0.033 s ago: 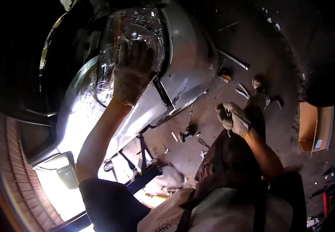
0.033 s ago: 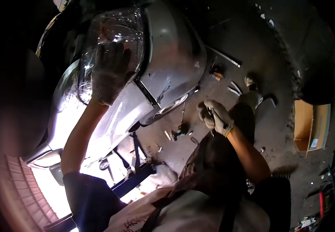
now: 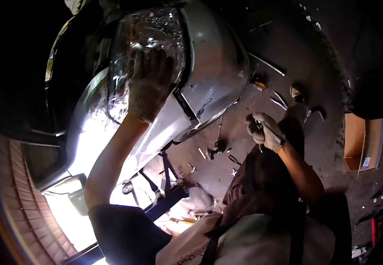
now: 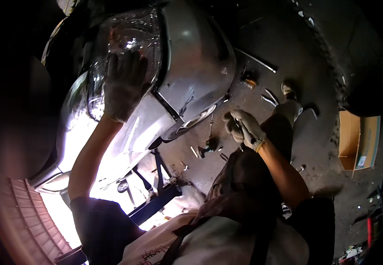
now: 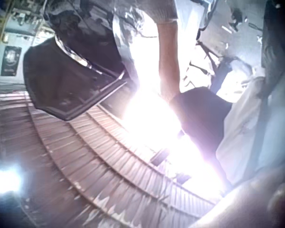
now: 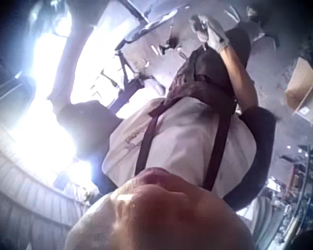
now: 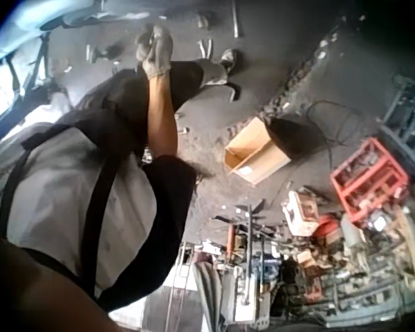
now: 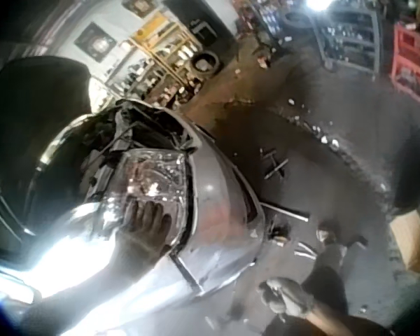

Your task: The person installs a car headlight into the front of a silver car. They align the headlight, insert and tighten multiple bolts with a ratchet and socket, and adjust the headlight position to fit the assembly.

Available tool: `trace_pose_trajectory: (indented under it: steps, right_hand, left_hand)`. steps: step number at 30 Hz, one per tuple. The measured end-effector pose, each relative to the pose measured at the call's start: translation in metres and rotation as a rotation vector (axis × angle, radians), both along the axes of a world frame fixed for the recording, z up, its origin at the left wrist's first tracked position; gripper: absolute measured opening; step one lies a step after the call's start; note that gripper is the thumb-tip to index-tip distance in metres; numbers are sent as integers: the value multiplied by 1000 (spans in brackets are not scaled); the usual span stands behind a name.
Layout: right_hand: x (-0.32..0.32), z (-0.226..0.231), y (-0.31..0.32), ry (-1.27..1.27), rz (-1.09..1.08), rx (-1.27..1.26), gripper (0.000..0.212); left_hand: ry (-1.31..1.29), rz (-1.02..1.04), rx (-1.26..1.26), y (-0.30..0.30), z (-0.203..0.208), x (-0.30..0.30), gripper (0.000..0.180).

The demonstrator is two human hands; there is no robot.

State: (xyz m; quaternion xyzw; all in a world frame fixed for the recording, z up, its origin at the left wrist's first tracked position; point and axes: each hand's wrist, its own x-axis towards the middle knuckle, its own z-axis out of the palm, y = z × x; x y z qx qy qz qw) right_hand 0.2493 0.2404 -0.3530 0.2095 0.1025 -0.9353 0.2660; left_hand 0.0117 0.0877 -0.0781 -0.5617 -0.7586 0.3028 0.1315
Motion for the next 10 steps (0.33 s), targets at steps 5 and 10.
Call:
trace_pose_trajectory:
  steps: [5, 10]
  right_hand:
    - [-33, 1, -6, -6, 25, 139, 29]
    - [-40, -10, 10, 62, -1, 166, 30]
  left_hand:
    - [-65, 22, -209, -35, -49, -1, 48]
    - [-288, 298, 114, -44, -101, 51, 65]
